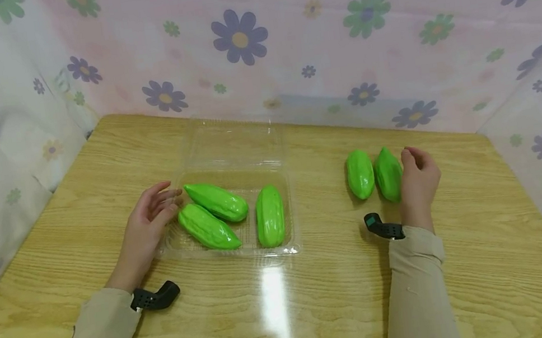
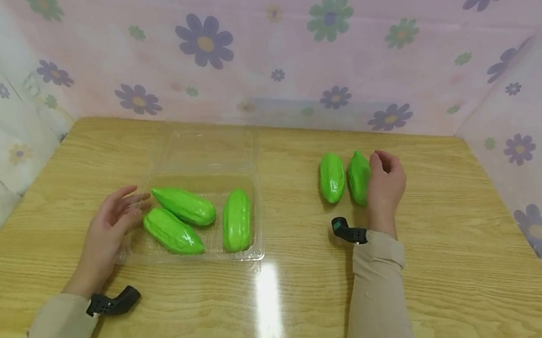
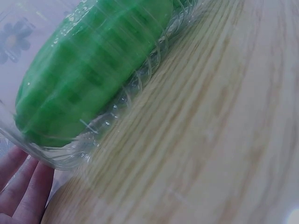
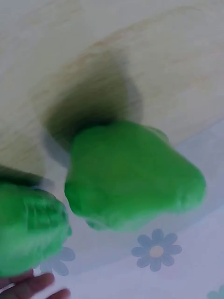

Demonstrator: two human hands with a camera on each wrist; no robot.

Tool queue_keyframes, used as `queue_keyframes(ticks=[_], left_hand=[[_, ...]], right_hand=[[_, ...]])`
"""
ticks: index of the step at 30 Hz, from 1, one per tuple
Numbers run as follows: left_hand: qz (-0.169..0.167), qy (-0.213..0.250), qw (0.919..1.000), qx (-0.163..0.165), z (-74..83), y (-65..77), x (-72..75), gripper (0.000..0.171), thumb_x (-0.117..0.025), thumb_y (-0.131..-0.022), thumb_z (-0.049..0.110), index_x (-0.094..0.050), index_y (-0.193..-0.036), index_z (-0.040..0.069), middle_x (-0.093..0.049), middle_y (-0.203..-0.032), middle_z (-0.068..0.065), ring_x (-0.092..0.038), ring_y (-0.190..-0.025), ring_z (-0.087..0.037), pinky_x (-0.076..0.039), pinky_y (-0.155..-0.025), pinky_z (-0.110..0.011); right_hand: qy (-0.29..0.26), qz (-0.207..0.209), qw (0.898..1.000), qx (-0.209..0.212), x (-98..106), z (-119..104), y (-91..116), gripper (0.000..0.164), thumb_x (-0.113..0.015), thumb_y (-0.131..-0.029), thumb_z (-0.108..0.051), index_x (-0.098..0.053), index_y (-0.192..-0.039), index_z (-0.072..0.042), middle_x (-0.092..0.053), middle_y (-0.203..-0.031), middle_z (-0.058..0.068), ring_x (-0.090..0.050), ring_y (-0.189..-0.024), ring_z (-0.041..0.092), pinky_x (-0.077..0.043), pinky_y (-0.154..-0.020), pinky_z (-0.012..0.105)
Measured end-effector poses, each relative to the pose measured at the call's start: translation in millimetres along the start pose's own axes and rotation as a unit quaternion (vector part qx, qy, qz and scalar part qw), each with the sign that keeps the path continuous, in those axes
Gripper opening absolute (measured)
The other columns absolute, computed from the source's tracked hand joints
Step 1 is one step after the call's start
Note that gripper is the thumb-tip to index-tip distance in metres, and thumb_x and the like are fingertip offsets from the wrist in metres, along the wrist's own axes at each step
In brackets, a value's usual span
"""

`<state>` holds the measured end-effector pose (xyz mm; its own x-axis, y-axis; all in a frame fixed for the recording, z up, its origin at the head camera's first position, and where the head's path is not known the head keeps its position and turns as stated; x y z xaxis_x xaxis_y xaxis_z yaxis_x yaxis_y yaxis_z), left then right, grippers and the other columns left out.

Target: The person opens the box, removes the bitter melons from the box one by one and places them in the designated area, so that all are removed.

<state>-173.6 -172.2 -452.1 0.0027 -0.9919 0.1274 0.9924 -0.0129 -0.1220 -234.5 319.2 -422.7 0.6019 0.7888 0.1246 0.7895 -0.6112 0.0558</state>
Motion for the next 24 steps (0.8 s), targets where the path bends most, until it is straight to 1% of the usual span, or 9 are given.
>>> queue_keyframes(ticks=[4,6,9,11,15,17,21,23,24], left_hand=[[-0.002,-0.001,1.0,0.003,-0.2,0.7,-1.0,0.046,-0.051,-0.092,0.017,-0.035,-0.134,0.009,-0.046,-0.127,-0.012,-0.044,-0.114,-0.023,-0.04,-0.088,-0.014],[-0.002,-0.003,1.0,0.001,0.2,0.6,-1.2,0.046,-0.051,-0.092,0.017,-0.035,-0.134,0.009,-0.046,-0.127,-0.012,-0.043,-0.114,-0.023,-0.039,-0.088,-0.014],[-0.002,-0.004,1.0,-0.005,1.3,-0.5,-1.5,0.045,-0.051,-0.092,0.016,-0.036,-0.134,0.01,-0.047,-0.127,-0.013,-0.044,-0.114,-0.023,-0.039,-0.089,-0.014],[-0.002,-0.004,1.0,-0.005,1.9,-1.2,-1.7,0.045,-0.051,-0.092,0.017,-0.036,-0.134,0.011,-0.047,-0.127,-0.012,-0.044,-0.114,-0.022,-0.038,-0.089,-0.014],[-0.004,-0.002,1.0,-0.005,1.8,-1.9,-2.1,0.045,-0.051,-0.092,0.017,-0.036,-0.134,0.011,-0.046,-0.127,-0.013,-0.043,-0.114,-0.023,-0.039,-0.089,-0.014],[-0.004,-0.003,1.0,-0.006,1.6,-1.4,-1.6,0.045,-0.05,-0.092,0.016,-0.035,-0.134,0.01,-0.046,-0.127,-0.013,-0.043,-0.115,-0.023,-0.039,-0.089,-0.014],[-0.003,-0.011,0.9999,-0.004,0.9,0.4,0.6,0.046,-0.051,-0.092,0.019,-0.035,-0.134,0.01,-0.047,-0.127,-0.012,-0.044,-0.115,-0.022,-0.039,-0.088,-0.014],[-0.003,-0.011,0.9999,-0.003,1.5,0.8,1.0,0.046,-0.051,-0.092,0.019,-0.035,-0.134,0.011,-0.047,-0.127,-0.011,-0.044,-0.114,-0.022,-0.039,-0.088,-0.014],[-0.003,-0.013,0.9999,-0.002,1.7,0.8,1.1,0.046,-0.051,-0.092,0.02,-0.035,-0.134,0.011,-0.047,-0.127,-0.01,-0.044,-0.114,-0.021,-0.039,-0.088,-0.014]], right_hand=[[-0.102,0.033,0.994,0.038,6.2,-6.2,2.3,0.017,-0.056,-0.088,-0.019,-0.062,-0.101,-0.009,-0.06,-0.099,0.003,-0.051,-0.094,0.012,-0.038,-0.077,0.021],[-0.135,0.036,0.989,0.055,7.5,-9.2,3.3,0.016,-0.056,-0.089,-0.017,-0.063,-0.098,-0.007,-0.061,-0.096,0.006,-0.053,-0.092,0.014,-0.04,-0.077,0.025],[-0.173,0.021,0.98,0.091,6.2,-15.2,3.6,0.018,-0.057,-0.088,-0.018,-0.063,-0.099,-0.004,-0.061,-0.092,0.008,-0.055,-0.09,0.018,-0.041,-0.079,0.03],[-0.195,-0.001,0.973,0.125,3.1,-20.0,4.5,0.023,-0.059,-0.087,-0.018,-0.062,-0.1,0.001,-0.06,-0.089,0.011,-0.056,-0.087,0.021,-0.043,-0.079,0.033],[-0.24,-0.06,0.953,0.173,-8.1,-28.1,8.3,0.027,-0.059,-0.086,-0.014,-0.059,-0.1,0.009,-0.06,-0.082,0.016,-0.058,-0.074,0.025,-0.047,-0.069,0.032],[-0.273,-0.102,0.94,0.176,-16.1,-31.6,12.1,0.028,-0.059,-0.086,-0.011,-0.057,-0.101,0.012,-0.06,-0.081,0.017,-0.057,-0.07,0.026,-0.047,-0.065,0.031],[-0.327,-0.189,0.911,0.162,-32.5,-37.9,21.6,0.027,-0.056,-0.088,-0.007,-0.054,-0.104,0.014,-0.059,-0.083,0.019,-0.057,-0.072,0.027,-0.048,-0.066,0.031],[-0.346,-0.223,0.897,0.162,-38.3,-41.6,26.8,0.025,-0.053,-0.089,-0.005,-0.052,-0.105,0.015,-0.059,-0.084,0.019,-0.057,-0.074,0.027,-0.048,-0.067,0.032],[-0.349,-0.234,0.892,0.167,-40.5,-43.7,29.2,0.025,-0.052,-0.09,-0.004,-0.052,-0.105,0.015,-0.059,-0.084,0.019,-0.057,-0.074,0.027,-0.048,-0.067,0.032]])
Point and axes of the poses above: each hand's wrist, its own y-axis away from the middle knuckle, its own x-axis out of the back of the hand, z = x × y, the point moved 5 cm from there along -y, towards the middle knuckle
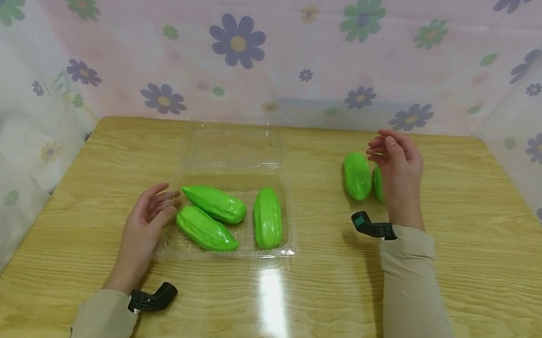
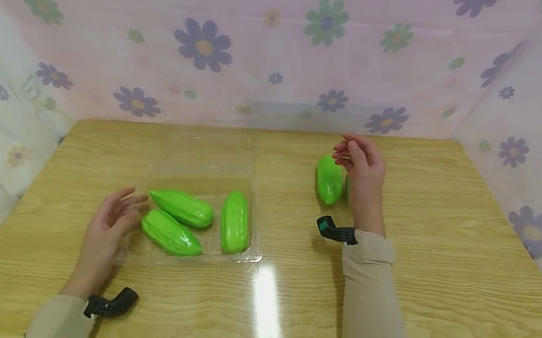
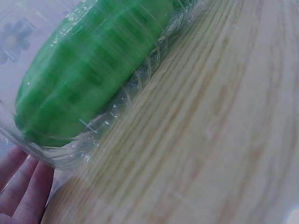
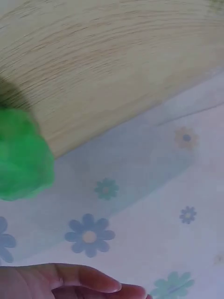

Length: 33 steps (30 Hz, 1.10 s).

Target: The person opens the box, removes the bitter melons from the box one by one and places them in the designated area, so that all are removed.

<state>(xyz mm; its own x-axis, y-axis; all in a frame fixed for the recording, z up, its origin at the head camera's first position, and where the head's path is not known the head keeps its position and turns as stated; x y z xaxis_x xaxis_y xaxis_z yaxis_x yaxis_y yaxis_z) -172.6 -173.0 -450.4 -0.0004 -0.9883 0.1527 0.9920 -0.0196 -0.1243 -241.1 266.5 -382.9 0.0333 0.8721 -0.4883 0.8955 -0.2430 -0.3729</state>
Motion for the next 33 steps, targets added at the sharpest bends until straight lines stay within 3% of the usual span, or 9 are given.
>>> queue_keyframes(ticks=[7,11,14,18,22,28,33], left_hand=[[-0.009,-0.004,1.0,-0.001,1.6,-0.9,-1.0,0.047,-0.051,-0.092,0.022,-0.035,-0.135,0.012,-0.047,-0.127,-0.01,-0.043,-0.115,-0.021,-0.039,-0.088,-0.014],[-0.001,0.004,1.0,-0.001,0.6,1.2,-0.1,0.046,-0.049,-0.093,0.019,-0.034,-0.135,0.012,-0.046,-0.128,-0.012,-0.044,-0.115,-0.021,-0.039,-0.088,-0.014],[0.006,0.009,0.9999,0.002,-0.3,2.2,0.1,0.045,-0.049,-0.093,0.016,-0.034,-0.135,0.01,-0.046,-0.128,-0.013,-0.044,-0.115,-0.021,-0.04,-0.088,-0.014],[0.001,0.01,0.9999,-0.002,0.2,0.3,-2.4,0.046,-0.049,-0.093,0.017,-0.034,-0.135,0.011,-0.046,-0.128,-0.013,-0.044,-0.115,-0.023,-0.04,-0.088,-0.014],[-0.007,0.013,0.9998,-0.013,2.8,-3.0,-4.0,0.046,-0.05,-0.092,0.017,-0.033,-0.135,0.009,-0.046,-0.127,-0.014,-0.044,-0.115,-0.025,-0.04,-0.088,-0.014],[-0.011,0.016,0.9998,-0.007,3.8,-3.5,-4.8,0.047,-0.051,-0.092,0.02,-0.033,-0.134,0.009,-0.047,-0.127,-0.011,-0.044,-0.115,-0.024,-0.04,-0.089,-0.015],[-0.005,0.007,1.0,0.001,1.5,2.2,-1.4,0.047,-0.051,-0.092,0.021,-0.034,-0.134,0.008,-0.047,-0.127,-0.011,-0.045,-0.113,-0.022,-0.039,-0.087,-0.013]], right_hand=[[-0.041,-0.038,0.998,0.026,-20.3,-2.9,4.4,0.024,-0.047,-0.091,-0.003,-0.052,-0.103,0.017,-0.058,-0.082,0.02,-0.056,-0.071,0.027,-0.049,-0.063,0.031],[-0.033,-0.098,0.994,0.019,-44.4,-2.5,6.7,0.03,-0.048,-0.091,-0.007,-0.048,-0.106,0.019,-0.057,-0.085,0.02,-0.055,-0.072,0.027,-0.049,-0.065,0.031],[-0.001,-0.135,0.991,0.001,-64.4,-0.5,14.1,0.029,-0.047,-0.092,-0.01,-0.05,-0.107,0.015,-0.057,-0.086,0.017,-0.055,-0.073,0.025,-0.049,-0.066,0.03],[0.062,-0.149,0.986,-0.046,-80.7,4.2,31.3,0.026,-0.047,-0.093,-0.014,-0.055,-0.106,0.007,-0.058,-0.086,0.013,-0.055,-0.075,0.023,-0.048,-0.064,0.029],[0.127,-0.161,0.974,-0.094,-91.7,8.3,43.7,0.026,-0.049,-0.093,-0.018,-0.056,-0.108,0.002,-0.057,-0.088,0.012,-0.053,-0.075,0.024,-0.048,-0.065,0.03],[0.164,-0.161,0.96,-0.162,-103.2,15.6,58.1,0.027,-0.048,-0.093,-0.015,-0.051,-0.115,0.0,-0.056,-0.09,0.013,-0.054,-0.075,0.024,-0.049,-0.067,0.033],[0.204,-0.208,0.932,-0.217,-117.3,24.7,74.2,0.027,-0.048,-0.093,-0.018,-0.05,-0.118,-0.009,-0.055,-0.097,0.016,-0.055,-0.08,0.029,-0.049,-0.067,0.034]])
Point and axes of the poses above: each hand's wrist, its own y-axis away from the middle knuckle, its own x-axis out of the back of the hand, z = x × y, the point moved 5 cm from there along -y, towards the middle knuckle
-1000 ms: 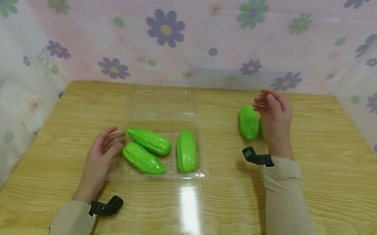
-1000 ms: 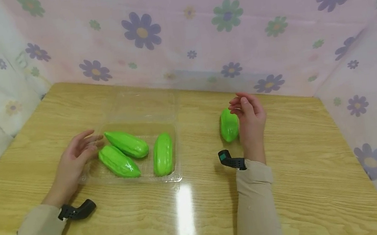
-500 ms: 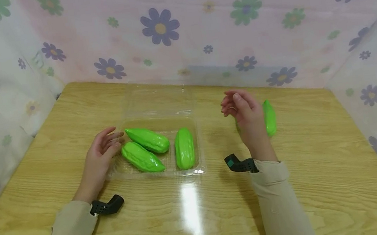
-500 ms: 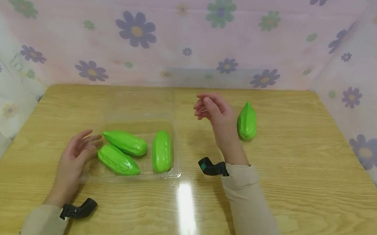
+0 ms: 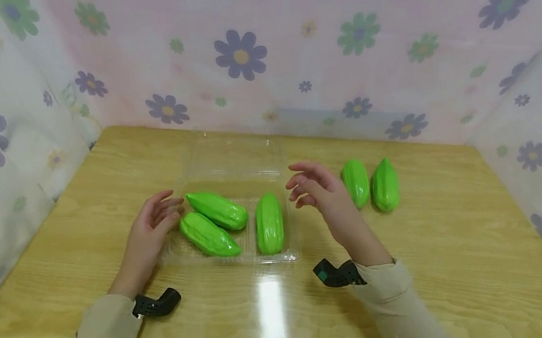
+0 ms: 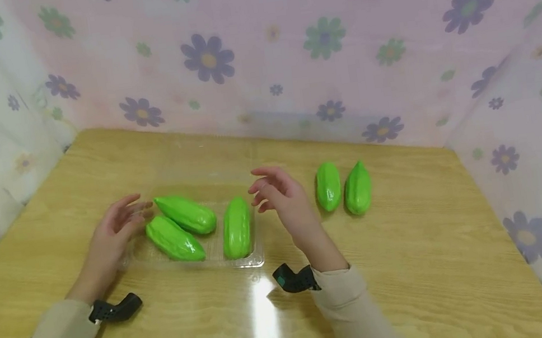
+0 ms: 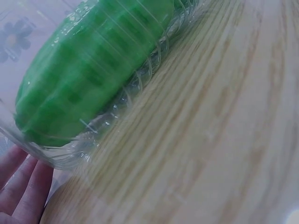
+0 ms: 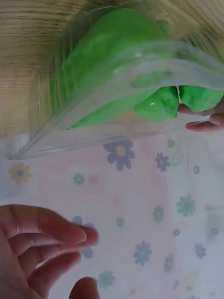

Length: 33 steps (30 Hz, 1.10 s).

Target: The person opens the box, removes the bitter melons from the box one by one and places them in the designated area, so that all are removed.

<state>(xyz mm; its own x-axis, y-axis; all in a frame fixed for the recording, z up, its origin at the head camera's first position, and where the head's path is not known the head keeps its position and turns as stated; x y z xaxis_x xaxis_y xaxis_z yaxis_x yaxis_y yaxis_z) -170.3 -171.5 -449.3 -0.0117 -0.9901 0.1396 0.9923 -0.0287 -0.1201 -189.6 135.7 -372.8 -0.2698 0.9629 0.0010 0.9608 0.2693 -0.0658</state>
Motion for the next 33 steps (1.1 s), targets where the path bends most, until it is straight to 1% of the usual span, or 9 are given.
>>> queue_keyframes(ticks=[6,9,11,15,17,19,22,27,33], left_hand=[[-0.002,-0.004,1.0,0.002,-5.2,6.3,0.2,0.047,-0.05,-0.092,0.021,-0.033,-0.135,0.008,-0.047,-0.126,-0.011,-0.045,-0.113,-0.021,-0.039,-0.087,-0.013],[-0.002,-0.007,1.0,-0.002,-4.8,6.1,1.0,0.047,-0.05,-0.092,0.02,-0.034,-0.135,0.009,-0.047,-0.126,-0.011,-0.045,-0.113,-0.022,-0.039,-0.087,-0.013],[-0.002,-0.01,0.9999,-0.005,-3.7,5.2,1.5,0.046,-0.05,-0.093,0.02,-0.034,-0.135,0.01,-0.047,-0.126,-0.011,-0.044,-0.113,-0.023,-0.039,-0.088,-0.013],[-0.001,-0.02,0.9998,-0.005,-3.0,4.7,1.9,0.046,-0.05,-0.092,0.019,-0.034,-0.135,0.01,-0.047,-0.127,-0.011,-0.045,-0.113,-0.023,-0.039,-0.087,-0.013],[-0.002,-0.024,0.9997,-0.003,-4.4,5.5,1.6,0.047,-0.05,-0.092,0.02,-0.034,-0.135,0.01,-0.048,-0.126,-0.011,-0.045,-0.113,-0.023,-0.039,-0.087,-0.013],[-0.003,-0.023,0.9997,-0.005,-5.0,6.3,0.8,0.047,-0.05,-0.092,0.021,-0.034,-0.135,0.01,-0.048,-0.126,-0.011,-0.046,-0.112,-0.022,-0.039,-0.087,-0.013],[-0.004,-0.018,0.9998,-0.011,-4.5,5.9,-1.2,0.047,-0.051,-0.092,0.021,-0.034,-0.135,0.01,-0.048,-0.126,-0.011,-0.046,-0.111,-0.022,-0.04,-0.087,-0.014],[-0.003,-0.013,0.9997,-0.018,-1.0,1.9,-3.3,0.046,-0.051,-0.092,0.018,-0.035,-0.134,0.011,-0.049,-0.125,-0.011,-0.046,-0.111,-0.023,-0.04,-0.088,-0.015],[-0.004,-0.014,0.9996,-0.024,-2.3,-0.3,-3.1,0.045,-0.051,-0.092,0.017,-0.035,-0.134,0.01,-0.049,-0.124,-0.012,-0.047,-0.111,-0.024,-0.04,-0.088,-0.014]], right_hand=[[0.117,-0.05,0.99,-0.062,-17.8,14.9,6.7,0.029,-0.048,-0.093,-0.021,-0.049,-0.121,-0.016,-0.056,-0.101,0.014,-0.06,-0.077,0.029,-0.051,-0.061,0.036],[0.252,-0.062,0.963,-0.069,-27.3,16.6,9.3,0.033,-0.048,-0.092,-0.027,-0.047,-0.124,-0.021,-0.057,-0.107,0.004,-0.061,-0.079,0.017,-0.051,-0.064,0.035],[0.37,-0.07,0.925,-0.043,-36.2,14.1,11.4,0.037,-0.049,-0.091,-0.032,-0.047,-0.126,-0.019,-0.056,-0.111,0.001,-0.06,-0.08,0.011,-0.05,-0.064,0.031],[0.579,-0.069,0.811,0.05,-56.4,7.4,18.7,0.043,-0.05,-0.089,-0.036,-0.049,-0.125,-0.012,-0.056,-0.113,0.004,-0.059,-0.084,0.013,-0.05,-0.065,0.03],[0.633,-0.058,0.767,0.088,-63.4,8.8,22.7,0.043,-0.052,-0.088,-0.035,-0.051,-0.123,-0.009,-0.056,-0.109,0.007,-0.059,-0.08,0.017,-0.05,-0.06,0.031],[0.666,-0.041,0.734,0.127,-68.1,10.7,25.9,0.043,-0.054,-0.086,-0.033,-0.052,-0.121,-0.008,-0.056,-0.102,0.009,-0.059,-0.074,0.019,-0.049,-0.055,0.031],[0.693,-0.017,0.702,0.165,-72.2,12.7,28.8,0.044,-0.056,-0.084,-0.032,-0.053,-0.12,-0.006,-0.055,-0.096,0.01,-0.056,-0.065,0.019,-0.046,-0.047,0.03],[0.712,-0.029,0.685,0.155,-77.5,17.7,28.5,0.05,-0.053,-0.085,-0.04,-0.049,-0.124,-0.008,-0.052,-0.107,0.014,-0.058,-0.063,0.02,-0.043,-0.057,0.032],[0.696,-0.057,0.71,0.087,-75.6,29.4,22.8,0.065,-0.049,-0.082,-0.057,-0.039,-0.131,-0.016,-0.043,-0.126,0.014,-0.059,-0.075,0.022,-0.037,-0.059,0.03]])
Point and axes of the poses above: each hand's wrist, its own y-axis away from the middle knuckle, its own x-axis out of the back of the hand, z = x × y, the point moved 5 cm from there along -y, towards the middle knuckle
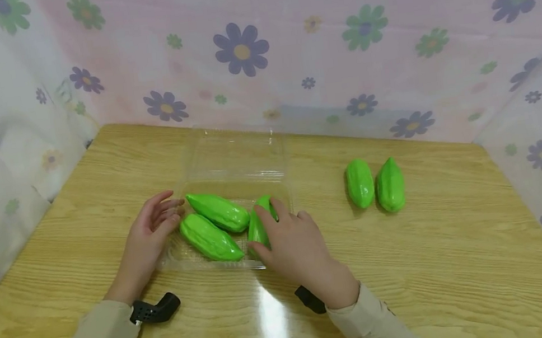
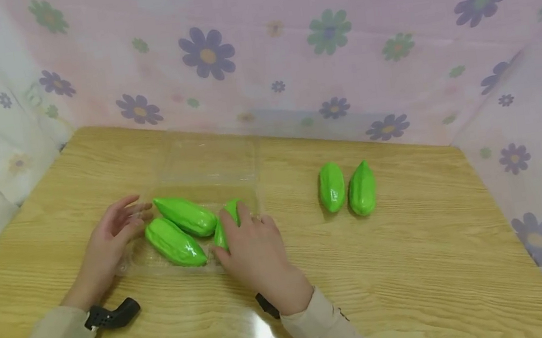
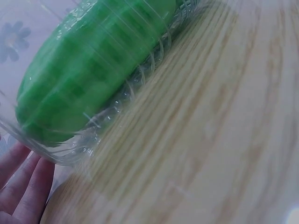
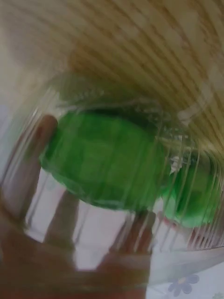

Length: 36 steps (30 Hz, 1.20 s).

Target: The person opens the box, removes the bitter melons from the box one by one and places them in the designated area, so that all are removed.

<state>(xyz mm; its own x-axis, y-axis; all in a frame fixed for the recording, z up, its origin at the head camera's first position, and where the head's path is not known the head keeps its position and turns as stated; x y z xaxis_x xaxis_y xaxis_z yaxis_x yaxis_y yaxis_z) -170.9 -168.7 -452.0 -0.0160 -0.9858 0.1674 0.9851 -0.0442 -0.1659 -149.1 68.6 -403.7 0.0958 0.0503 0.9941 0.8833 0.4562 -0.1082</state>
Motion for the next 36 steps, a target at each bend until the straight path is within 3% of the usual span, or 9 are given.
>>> queue_keyframes(ticks=[8,15,21,29,36], left_hand=[[-0.006,-0.003,0.9999,0.007,0.2,1.6,-1.1,0.047,-0.051,-0.092,0.018,-0.034,-0.135,0.011,-0.048,-0.126,-0.012,-0.047,-0.111,-0.022,-0.04,-0.087,-0.015],[-0.005,-0.013,0.9999,-0.001,-1.2,1.0,-1.4,0.047,-0.051,-0.092,0.019,-0.034,-0.135,0.01,-0.049,-0.125,-0.01,-0.048,-0.11,-0.02,-0.039,-0.088,-0.015],[-0.003,-0.004,1.0,-0.002,-1.4,1.0,-0.5,0.047,-0.051,-0.092,0.018,-0.034,-0.135,0.009,-0.049,-0.125,-0.012,-0.048,-0.111,-0.022,-0.04,-0.088,-0.015],[-0.005,-0.008,1.0,0.001,-1.6,4.1,-3.6,0.046,-0.05,-0.092,0.016,-0.034,-0.134,0.008,-0.049,-0.125,-0.012,-0.047,-0.111,-0.024,-0.04,-0.087,-0.014],[-0.011,0.006,0.9997,-0.019,0.8,0.6,-3.6,0.045,-0.049,-0.093,0.014,-0.034,-0.134,0.007,-0.048,-0.124,-0.017,-0.049,-0.11,-0.023,-0.041,-0.087,-0.015]], right_hand=[[-0.043,-0.039,0.997,-0.053,-4.6,5.8,-0.4,0.082,-0.052,-0.076,-0.064,-0.033,-0.137,-0.014,-0.041,-0.133,0.012,-0.05,-0.107,0.024,-0.029,-0.058,0.028],[-0.047,-0.017,0.998,-0.042,-4.7,6.5,0.9,0.059,-0.051,-0.08,-0.039,-0.04,-0.134,-0.02,-0.055,-0.111,0.004,-0.054,-0.085,0.014,-0.025,-0.054,0.028],[-0.042,-0.013,0.999,-0.027,-5.8,6.4,-0.6,0.056,-0.05,-0.084,-0.046,-0.039,-0.135,-0.024,-0.057,-0.107,0.004,-0.055,-0.085,0.015,-0.025,-0.053,0.028],[-0.045,0.001,0.999,-0.017,-5.4,8.8,2.3,0.055,-0.054,-0.083,-0.042,-0.042,-0.132,-0.021,-0.058,-0.102,0.004,-0.056,-0.079,0.015,-0.028,-0.053,0.027],[-0.077,-0.036,0.996,-0.026,-4.7,11.8,-2.1,0.067,-0.06,-0.079,-0.042,-0.037,-0.135,-0.016,-0.055,-0.11,0.007,-0.055,-0.087,0.017,-0.041,-0.074,0.038]])
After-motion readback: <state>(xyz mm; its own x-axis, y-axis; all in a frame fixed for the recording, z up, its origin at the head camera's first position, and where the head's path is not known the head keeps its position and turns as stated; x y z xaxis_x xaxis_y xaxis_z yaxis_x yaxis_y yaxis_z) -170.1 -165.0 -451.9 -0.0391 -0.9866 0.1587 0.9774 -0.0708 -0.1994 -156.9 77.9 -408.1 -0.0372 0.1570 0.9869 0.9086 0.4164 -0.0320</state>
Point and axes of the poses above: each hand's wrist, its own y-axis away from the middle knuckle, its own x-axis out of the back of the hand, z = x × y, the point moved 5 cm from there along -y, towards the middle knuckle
